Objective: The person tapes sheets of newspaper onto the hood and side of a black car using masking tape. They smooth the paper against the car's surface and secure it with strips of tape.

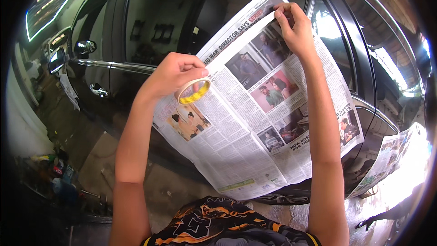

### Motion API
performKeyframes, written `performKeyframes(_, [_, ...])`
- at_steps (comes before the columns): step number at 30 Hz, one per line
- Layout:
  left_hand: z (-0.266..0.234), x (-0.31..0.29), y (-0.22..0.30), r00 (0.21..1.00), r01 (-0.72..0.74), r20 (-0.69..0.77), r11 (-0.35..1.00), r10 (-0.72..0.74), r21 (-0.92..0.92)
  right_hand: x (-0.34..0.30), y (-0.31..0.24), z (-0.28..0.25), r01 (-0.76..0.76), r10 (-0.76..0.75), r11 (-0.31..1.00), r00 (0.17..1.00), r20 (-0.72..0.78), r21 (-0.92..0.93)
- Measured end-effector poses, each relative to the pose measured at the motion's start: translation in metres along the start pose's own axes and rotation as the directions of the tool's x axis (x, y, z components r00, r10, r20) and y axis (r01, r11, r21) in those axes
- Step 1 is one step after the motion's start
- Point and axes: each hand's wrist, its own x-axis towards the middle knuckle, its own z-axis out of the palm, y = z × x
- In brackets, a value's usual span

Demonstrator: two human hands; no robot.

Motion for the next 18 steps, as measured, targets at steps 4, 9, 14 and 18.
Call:
performKeyframes(4, [-0.002,0.034,-0.027,0.971,-0.237,-0.037,0.954,0.235,-0.185,0.014,-0.007,-0.003,-0.151,0.152,0.988,0.988,0.039,-0.036])
performKeyframes(9, [-0.018,0.069,-0.019,0.962,-0.265,-0.002,0.927,0.274,-0.264,0.044,-0.019,-0.003,-0.269,0.269,0.963,0.96,0.083,-0.004])
performKeyframes(14, [-0.017,0.096,-0.01,0.995,-0.009,-0.101,0.987,-0.007,-0.163,0.076,-0.02,-0.006,-0.206,0.265,0.918,0.955,0.136,-0.34])
performKeyframes(18, [-0.011,0.101,-0.012,0.967,0.083,-0.228,0.986,-0.114,-0.145,0.096,-0.021,0.001,-0.151,0.279,0.851,0.941,0.19,-0.503])
